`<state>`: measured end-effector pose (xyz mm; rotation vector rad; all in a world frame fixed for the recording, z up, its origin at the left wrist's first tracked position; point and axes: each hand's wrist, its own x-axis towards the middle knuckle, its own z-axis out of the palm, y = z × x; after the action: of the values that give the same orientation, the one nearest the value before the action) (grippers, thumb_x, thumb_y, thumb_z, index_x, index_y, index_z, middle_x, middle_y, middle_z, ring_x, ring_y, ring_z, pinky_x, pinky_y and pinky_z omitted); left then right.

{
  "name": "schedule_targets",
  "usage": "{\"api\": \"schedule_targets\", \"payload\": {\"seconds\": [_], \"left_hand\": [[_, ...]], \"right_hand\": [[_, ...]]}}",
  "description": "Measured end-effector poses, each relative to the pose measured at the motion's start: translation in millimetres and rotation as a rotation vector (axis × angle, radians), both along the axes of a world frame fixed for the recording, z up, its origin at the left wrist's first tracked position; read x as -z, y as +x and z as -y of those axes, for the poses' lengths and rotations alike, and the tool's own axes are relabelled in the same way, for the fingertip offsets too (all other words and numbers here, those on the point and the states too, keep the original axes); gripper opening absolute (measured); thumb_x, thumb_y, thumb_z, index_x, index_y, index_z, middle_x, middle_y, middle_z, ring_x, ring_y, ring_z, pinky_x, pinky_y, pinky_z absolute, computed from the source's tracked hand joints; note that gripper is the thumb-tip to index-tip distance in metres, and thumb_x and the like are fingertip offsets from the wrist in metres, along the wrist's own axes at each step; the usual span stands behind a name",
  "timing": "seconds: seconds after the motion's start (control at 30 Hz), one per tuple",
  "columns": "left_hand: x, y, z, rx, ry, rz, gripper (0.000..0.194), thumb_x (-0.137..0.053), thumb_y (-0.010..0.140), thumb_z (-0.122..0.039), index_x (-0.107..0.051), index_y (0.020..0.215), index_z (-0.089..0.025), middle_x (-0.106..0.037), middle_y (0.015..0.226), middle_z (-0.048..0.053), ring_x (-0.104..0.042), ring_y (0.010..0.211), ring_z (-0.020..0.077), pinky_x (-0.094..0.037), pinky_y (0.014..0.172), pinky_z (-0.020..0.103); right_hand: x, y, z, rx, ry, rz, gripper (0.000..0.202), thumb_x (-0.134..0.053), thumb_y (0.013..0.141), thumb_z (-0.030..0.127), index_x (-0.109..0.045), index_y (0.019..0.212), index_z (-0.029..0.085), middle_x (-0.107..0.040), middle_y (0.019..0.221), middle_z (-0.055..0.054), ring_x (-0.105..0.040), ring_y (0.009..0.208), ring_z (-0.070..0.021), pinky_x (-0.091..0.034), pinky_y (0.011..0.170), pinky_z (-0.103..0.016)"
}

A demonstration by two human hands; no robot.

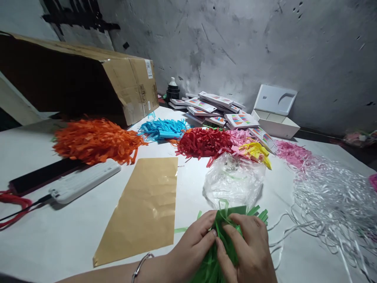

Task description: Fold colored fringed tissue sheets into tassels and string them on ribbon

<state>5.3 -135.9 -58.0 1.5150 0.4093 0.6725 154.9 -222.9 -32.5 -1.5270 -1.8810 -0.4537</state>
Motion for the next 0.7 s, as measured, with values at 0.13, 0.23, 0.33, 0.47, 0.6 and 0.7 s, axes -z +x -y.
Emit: {"api": "schedule_targets", "payload": {"seconds": [0.13,0.23,0.33,0.47,0.6,0.7], "left_hand": [[-3.9,-2,2,0.011,0.013,-0.013,0.036,-0.05,0.096,-0.019,-0.067,0.128,-0.024,-0.064,0.128,0.008,-0.054,0.121,0.0259,-0.04,0.11,0.041],[-4.7,-3,4,0.005,-0.009,-0.012,0.038,-0.051,0.095,-0.018,-0.066,0.13,-0.026,-0.062,0.133,0.007,-0.052,0.126,0.026,-0.037,0.113,0.041],[-0.6,-3,4,0.006,-0.05,-0.011,0.04,-0.053,0.094,-0.018,-0.065,0.131,-0.027,-0.062,0.135,0.006,-0.051,0.129,0.0263,-0.034,0.115,0.042],[6.4,-2,1,0.031,-0.113,0.022,0.04,-0.059,0.09,-0.022,-0.066,0.129,-0.024,-0.061,0.135,0.008,-0.05,0.129,0.0288,-0.035,0.113,0.045],[6.5,0,-3,0.064,-0.07,0.072,0.033,-0.057,0.094,-0.034,-0.069,0.123,-0.023,-0.065,0.125,0.008,-0.056,0.12,0.0292,-0.041,0.107,0.043],[1.9,1,-6,0.04,0.019,0.025,0.03,-0.053,0.098,-0.039,-0.071,0.114,-0.021,-0.068,0.114,0.008,-0.06,0.11,0.0267,-0.045,0.099,0.039]], "right_hand": [[4.7,1,0,-0.017,0.0,-0.016,0.016,-0.058,0.089,0.009,-0.064,0.1,0.02,-0.064,0.097,-0.005,-0.062,0.089,-0.0198,-0.04,0.091,-0.04],[8.4,5,2,-0.046,-0.074,-0.142,0.013,-0.058,0.091,0.01,-0.062,0.091,0.022,-0.063,0.092,-0.003,-0.061,0.088,-0.0186,-0.043,0.088,-0.036],[9.0,10,4,-0.044,-0.204,-0.326,0.014,-0.062,0.092,0.017,-0.059,0.08,0.023,-0.063,0.091,-0.002,-0.062,0.091,-0.0189,-0.048,0.081,-0.03],[3.5,10,1,-0.062,-0.326,-0.538,0.022,-0.067,0.09,0.023,-0.055,0.071,0.023,-0.061,0.081,0.001,-0.063,0.08,-0.0161,-0.049,0.069,-0.025],[0.4,7,-3,-0.109,-0.339,-0.582,0.024,-0.064,0.092,0.025,-0.054,0.071,0.023,-0.061,0.077,0.003,-0.063,0.077,-0.0148,-0.048,0.069,-0.024],[0.5,10,-1,-0.143,-0.334,-0.474,0.017,-0.063,0.093,0.023,-0.058,0.077,0.024,-0.064,0.082,0.002,-0.063,0.084,-0.0159,-0.048,0.074,-0.025]]}}
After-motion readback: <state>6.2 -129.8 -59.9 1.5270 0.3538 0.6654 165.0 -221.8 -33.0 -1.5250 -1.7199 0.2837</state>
